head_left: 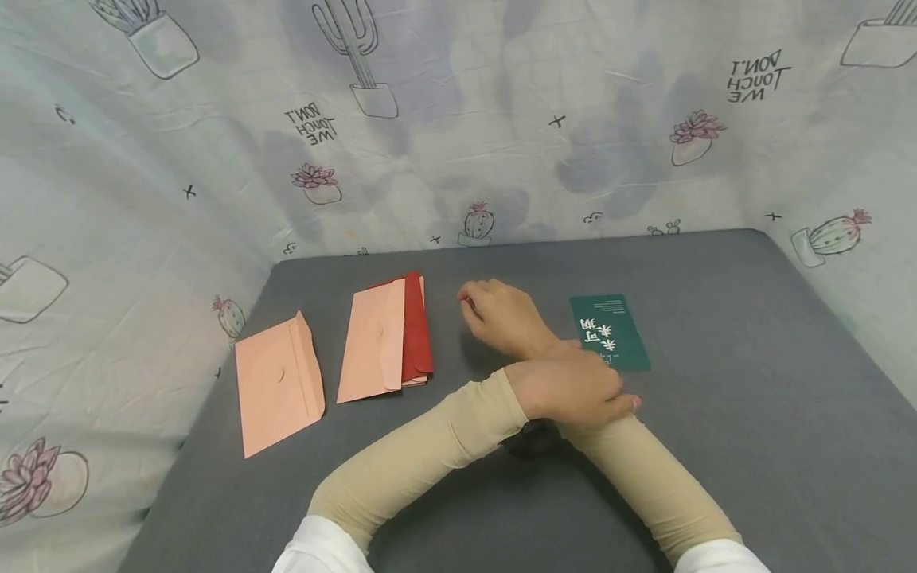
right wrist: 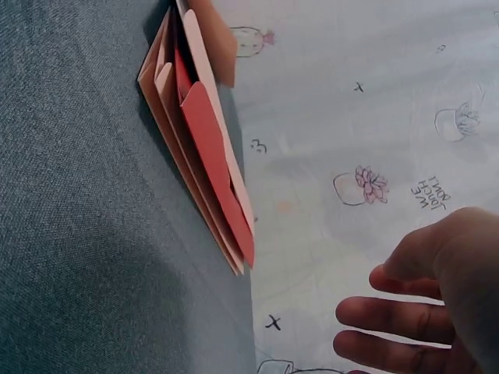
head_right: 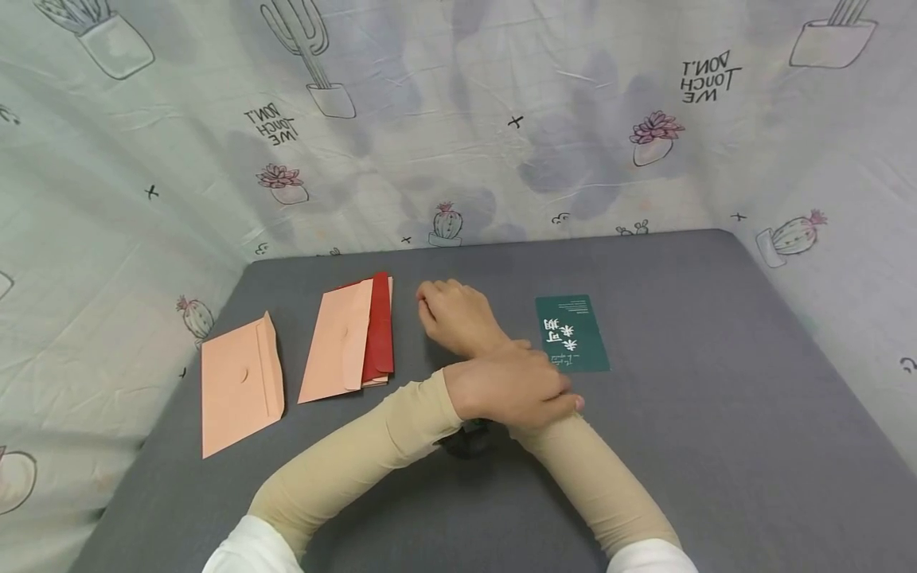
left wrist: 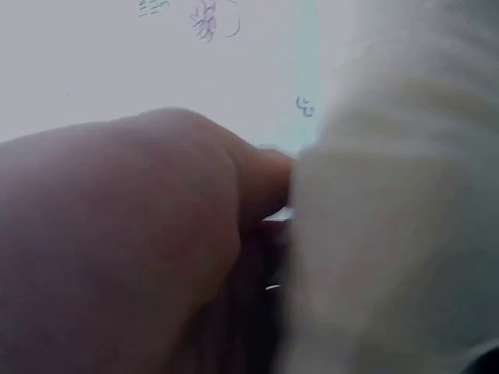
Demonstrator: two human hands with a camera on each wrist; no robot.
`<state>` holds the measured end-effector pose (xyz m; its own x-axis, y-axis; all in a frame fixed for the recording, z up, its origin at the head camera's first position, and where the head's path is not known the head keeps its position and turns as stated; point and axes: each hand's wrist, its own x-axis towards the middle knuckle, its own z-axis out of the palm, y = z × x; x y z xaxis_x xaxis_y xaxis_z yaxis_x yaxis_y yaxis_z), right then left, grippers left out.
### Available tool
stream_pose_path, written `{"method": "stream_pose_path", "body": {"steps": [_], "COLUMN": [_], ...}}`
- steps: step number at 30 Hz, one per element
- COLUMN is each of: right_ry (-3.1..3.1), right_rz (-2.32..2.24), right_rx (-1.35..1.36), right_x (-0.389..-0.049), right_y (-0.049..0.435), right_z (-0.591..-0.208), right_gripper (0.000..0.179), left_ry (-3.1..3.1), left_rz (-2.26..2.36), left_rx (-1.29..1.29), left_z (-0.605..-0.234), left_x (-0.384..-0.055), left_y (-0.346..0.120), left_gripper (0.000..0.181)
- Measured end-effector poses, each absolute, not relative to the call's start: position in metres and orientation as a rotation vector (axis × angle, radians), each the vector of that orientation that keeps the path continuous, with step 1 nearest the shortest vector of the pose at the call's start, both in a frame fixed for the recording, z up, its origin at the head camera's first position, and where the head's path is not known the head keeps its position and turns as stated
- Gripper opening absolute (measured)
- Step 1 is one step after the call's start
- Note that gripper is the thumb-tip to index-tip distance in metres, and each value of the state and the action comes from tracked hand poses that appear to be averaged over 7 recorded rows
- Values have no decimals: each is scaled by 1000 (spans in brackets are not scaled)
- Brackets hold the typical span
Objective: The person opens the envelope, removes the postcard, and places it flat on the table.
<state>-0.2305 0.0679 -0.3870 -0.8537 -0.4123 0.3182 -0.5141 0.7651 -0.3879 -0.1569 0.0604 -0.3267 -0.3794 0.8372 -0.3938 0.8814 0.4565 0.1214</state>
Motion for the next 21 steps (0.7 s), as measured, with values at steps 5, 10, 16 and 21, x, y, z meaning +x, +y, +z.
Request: {"method": "stream_pose_path", "body": {"steps": [5, 10, 16, 21], "right_ry": [-2778, -2777, -2784, -2776], "right_rz": [675, 650, 675, 675], "right_rx": [762, 750, 688, 672], "right_x": [-231, -232, -234, -235], "right_y": [66, 69, 75, 76], "right_z": [-386, -388, -384, -382], "right_gripper": [21, 22, 23, 23], "left_ry": [2207, 2172, 2207, 2253], "left_rz": [-209, -262, -287, -290], "left_rx": [1338, 1225, 1233, 1289], "left_z": [-319, -314, -315, -315], "left_x": [-165, -169, -171, -170], "left_y": [65, 73, 76, 75], "left_gripper": [40, 39, 39, 37]}}
